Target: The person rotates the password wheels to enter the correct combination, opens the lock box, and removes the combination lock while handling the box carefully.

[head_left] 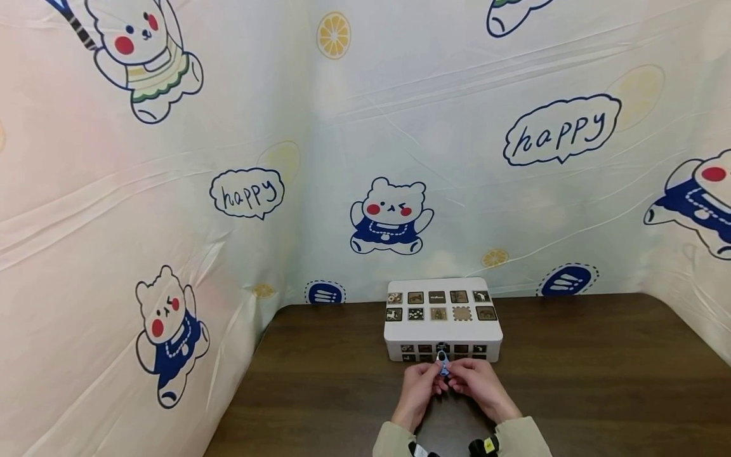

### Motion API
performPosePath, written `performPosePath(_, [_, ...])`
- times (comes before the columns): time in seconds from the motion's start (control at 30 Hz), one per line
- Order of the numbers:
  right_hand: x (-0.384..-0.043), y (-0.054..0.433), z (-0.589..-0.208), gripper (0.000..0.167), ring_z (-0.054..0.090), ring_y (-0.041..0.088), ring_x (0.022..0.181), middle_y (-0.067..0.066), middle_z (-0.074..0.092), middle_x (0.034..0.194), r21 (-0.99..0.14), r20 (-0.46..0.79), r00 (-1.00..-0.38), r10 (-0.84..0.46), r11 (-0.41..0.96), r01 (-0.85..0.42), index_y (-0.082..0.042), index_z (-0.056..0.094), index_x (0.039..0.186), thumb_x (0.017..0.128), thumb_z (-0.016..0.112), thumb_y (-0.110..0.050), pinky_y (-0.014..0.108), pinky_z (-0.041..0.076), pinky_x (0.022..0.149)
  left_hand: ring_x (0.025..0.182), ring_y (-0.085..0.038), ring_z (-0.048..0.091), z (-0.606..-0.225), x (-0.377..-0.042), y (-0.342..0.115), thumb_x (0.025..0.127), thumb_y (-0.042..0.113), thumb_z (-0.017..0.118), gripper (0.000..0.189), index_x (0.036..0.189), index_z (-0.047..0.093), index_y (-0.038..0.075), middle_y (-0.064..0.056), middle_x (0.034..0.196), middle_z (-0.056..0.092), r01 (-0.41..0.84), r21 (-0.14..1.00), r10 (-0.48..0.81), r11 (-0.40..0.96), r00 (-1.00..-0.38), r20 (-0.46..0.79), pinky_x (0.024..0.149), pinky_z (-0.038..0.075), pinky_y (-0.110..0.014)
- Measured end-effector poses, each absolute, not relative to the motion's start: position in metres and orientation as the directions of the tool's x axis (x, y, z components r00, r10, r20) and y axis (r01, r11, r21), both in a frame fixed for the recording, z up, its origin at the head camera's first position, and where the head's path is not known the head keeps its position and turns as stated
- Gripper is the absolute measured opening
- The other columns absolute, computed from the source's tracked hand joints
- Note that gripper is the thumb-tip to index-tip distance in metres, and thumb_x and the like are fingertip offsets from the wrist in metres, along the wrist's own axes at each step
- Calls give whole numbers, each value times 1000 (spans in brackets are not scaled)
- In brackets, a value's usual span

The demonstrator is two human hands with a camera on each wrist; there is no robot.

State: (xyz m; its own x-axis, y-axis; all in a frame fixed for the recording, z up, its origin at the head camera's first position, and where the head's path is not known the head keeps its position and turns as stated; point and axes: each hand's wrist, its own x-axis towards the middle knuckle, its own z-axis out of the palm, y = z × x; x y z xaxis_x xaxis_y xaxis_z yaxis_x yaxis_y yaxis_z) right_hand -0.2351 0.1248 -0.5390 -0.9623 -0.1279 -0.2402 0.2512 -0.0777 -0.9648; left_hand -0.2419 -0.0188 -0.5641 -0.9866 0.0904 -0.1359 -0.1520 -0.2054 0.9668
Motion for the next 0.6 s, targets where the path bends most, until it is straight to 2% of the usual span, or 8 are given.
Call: performPosePath(0.6, [-235,125,-539,27,59,6,66,-2,63,74,-964,-247,-961,-126,-69,257,9,63,106,92,60,-13,19,51,60,54,-5,56,-563,-241,-20,89,15,63,22,91,67,-6,3,66,61,-154,973,95,-172,-986,-139,51,43,-16])
